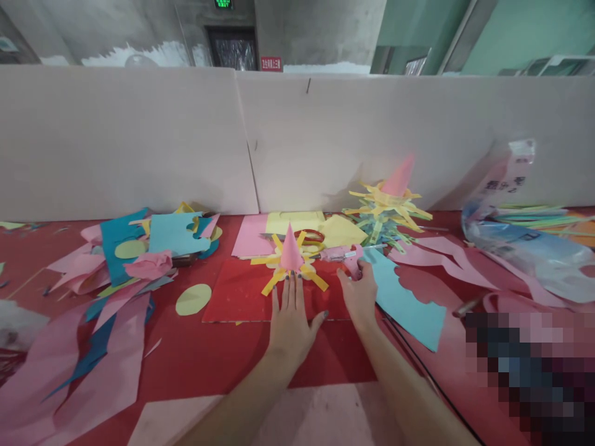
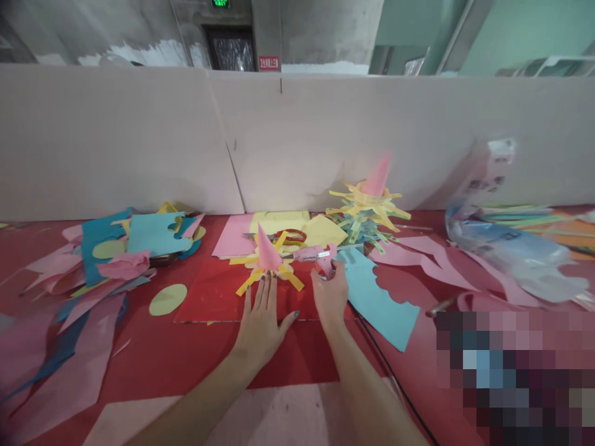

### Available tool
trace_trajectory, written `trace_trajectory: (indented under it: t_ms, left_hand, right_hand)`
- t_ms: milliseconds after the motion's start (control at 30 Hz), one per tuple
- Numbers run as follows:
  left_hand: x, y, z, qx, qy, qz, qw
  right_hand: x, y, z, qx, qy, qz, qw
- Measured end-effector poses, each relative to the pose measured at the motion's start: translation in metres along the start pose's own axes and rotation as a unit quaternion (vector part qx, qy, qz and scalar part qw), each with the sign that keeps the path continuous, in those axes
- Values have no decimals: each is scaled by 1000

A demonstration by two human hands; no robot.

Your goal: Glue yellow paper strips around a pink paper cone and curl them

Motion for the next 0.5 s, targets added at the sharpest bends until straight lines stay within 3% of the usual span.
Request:
trace_trajectory:
  t_ms: [500]
  left_hand:
    - [-2,-2,2,30,12,36,999]
  right_hand:
    - [-1,-2,-3,4,3,4,1000]
Point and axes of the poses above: each hand's wrist, its own x-axis away from the middle knuckle, its own y-axis out of the back of the hand, z = x × y, the point moved 4 cm from there along -x, towards the middle knuckle, and after that the axes turned 8 degrees about x, right-handed, at the moved point
